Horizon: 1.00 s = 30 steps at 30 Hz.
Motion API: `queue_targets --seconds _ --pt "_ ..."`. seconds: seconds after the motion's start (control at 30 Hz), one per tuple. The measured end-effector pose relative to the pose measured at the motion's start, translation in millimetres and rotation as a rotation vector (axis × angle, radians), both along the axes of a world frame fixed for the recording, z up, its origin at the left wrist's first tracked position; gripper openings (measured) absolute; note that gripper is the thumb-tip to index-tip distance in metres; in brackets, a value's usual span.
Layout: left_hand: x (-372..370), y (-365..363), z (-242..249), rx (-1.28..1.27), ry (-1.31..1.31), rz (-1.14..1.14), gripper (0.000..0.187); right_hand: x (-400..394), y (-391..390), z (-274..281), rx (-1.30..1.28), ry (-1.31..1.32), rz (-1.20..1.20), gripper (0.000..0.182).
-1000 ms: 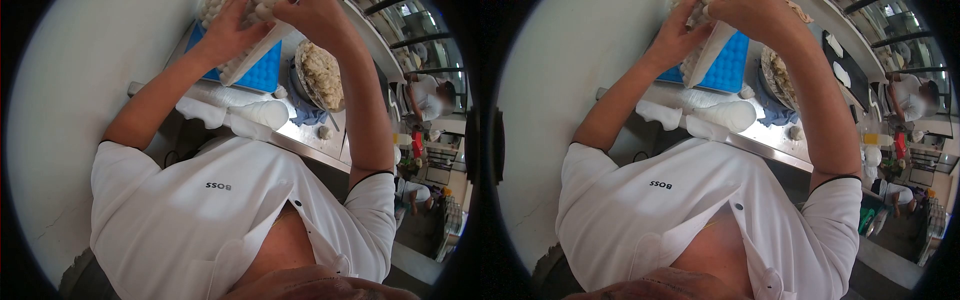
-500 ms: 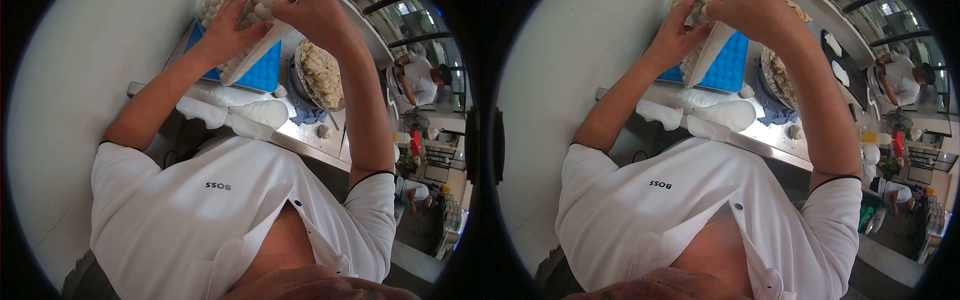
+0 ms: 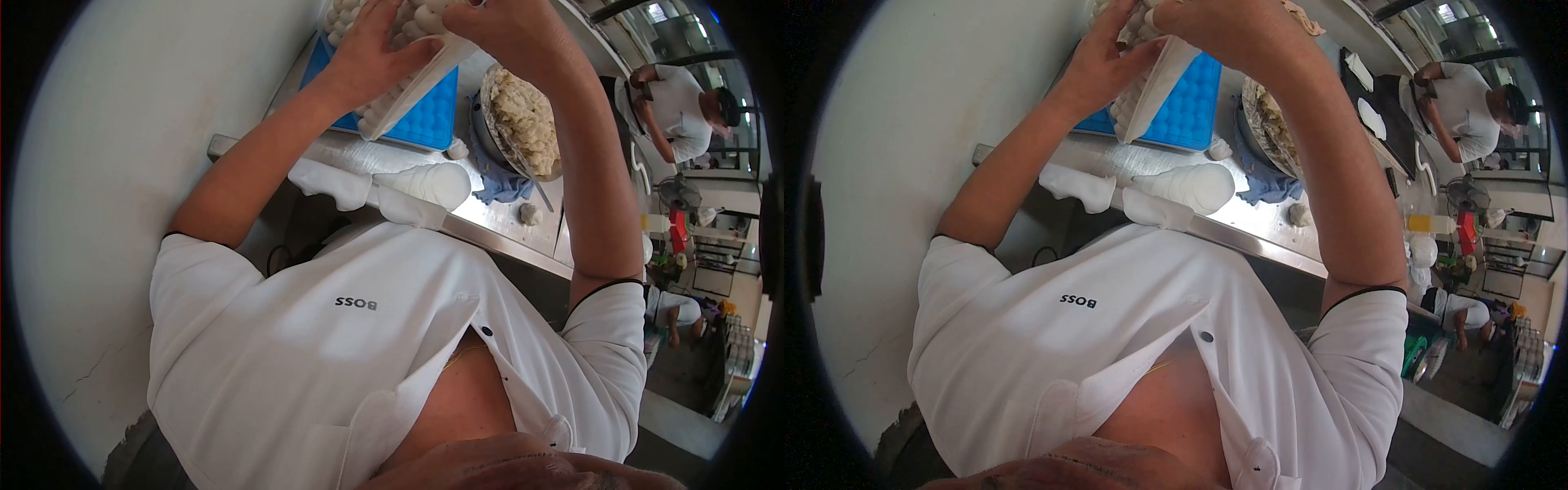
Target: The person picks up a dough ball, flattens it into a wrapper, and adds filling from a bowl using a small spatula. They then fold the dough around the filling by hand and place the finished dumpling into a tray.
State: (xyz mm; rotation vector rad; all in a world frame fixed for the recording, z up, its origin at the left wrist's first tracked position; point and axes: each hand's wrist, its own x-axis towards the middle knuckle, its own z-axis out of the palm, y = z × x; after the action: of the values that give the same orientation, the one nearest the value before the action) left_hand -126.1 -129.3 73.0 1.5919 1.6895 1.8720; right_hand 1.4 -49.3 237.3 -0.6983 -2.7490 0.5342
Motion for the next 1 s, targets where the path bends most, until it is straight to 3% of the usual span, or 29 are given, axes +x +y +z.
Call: queue_targets --seconds 0.07,0.17,0.43,0.67,0.73,0.77,0.83,0.87,0.93,1.0 --pt "1.7 -0.8 2.4 -0.014 0.061 0.035 0.080 1.8 -4.9 5.1 -0.024 -0.009 0.007 0.019" --pt "6.6 -1.0 7.9 0.062 -0.125 -0.081 0.075 5.5 -2.3 3.1 -0.002 0.037 0.053 0.021" --pt "9.0 5.2 19.7 -0.055 0.091 0.141 0.064 5.1 -3.8 -1.2 -0.058 0.038 0.041 0.028" --pt "1.3 8.7 2.5 0.037 -0.043 0.140 0.063 11.8 1.1 -2.4 -0.110 0.081 -0.004 0.029" --pt "-9.4 -6.6 10.4 -0.156 -0.025 0.303 0.059 13.3 19.5 -16.9 -0.123 0.122 -0.009 0.028" --pt "-18.2 -13.8 10.1 -0.158 -0.026 0.303 0.059 13.5 30.7 -24.6 -0.132 0.164 -0.007 0.027" --pt "-39.3 -26.3 5.9 -0.614 -0.237 0.072 0.075 15.2 44.8 -32.7 -0.082 0.168 -0.029 0.027" --pt "-45.8 -28.2 3.2 -0.615 -0.237 0.071 0.075 16.5 51.5 -35.7 -0.027 0.175 -0.051 0.028" --pt "-54.6 -27.4 -5.4 -0.866 -0.388 0.100 0.083 20.6 65.2 -40.9 -0.020 0.175 -0.082 0.028" --pt "-61.7 -26.7 -20.5 -0.903 -0.388 0.138 0.084 25.0 78.2 -47.2 -0.013 0.174 -0.114 0.027"
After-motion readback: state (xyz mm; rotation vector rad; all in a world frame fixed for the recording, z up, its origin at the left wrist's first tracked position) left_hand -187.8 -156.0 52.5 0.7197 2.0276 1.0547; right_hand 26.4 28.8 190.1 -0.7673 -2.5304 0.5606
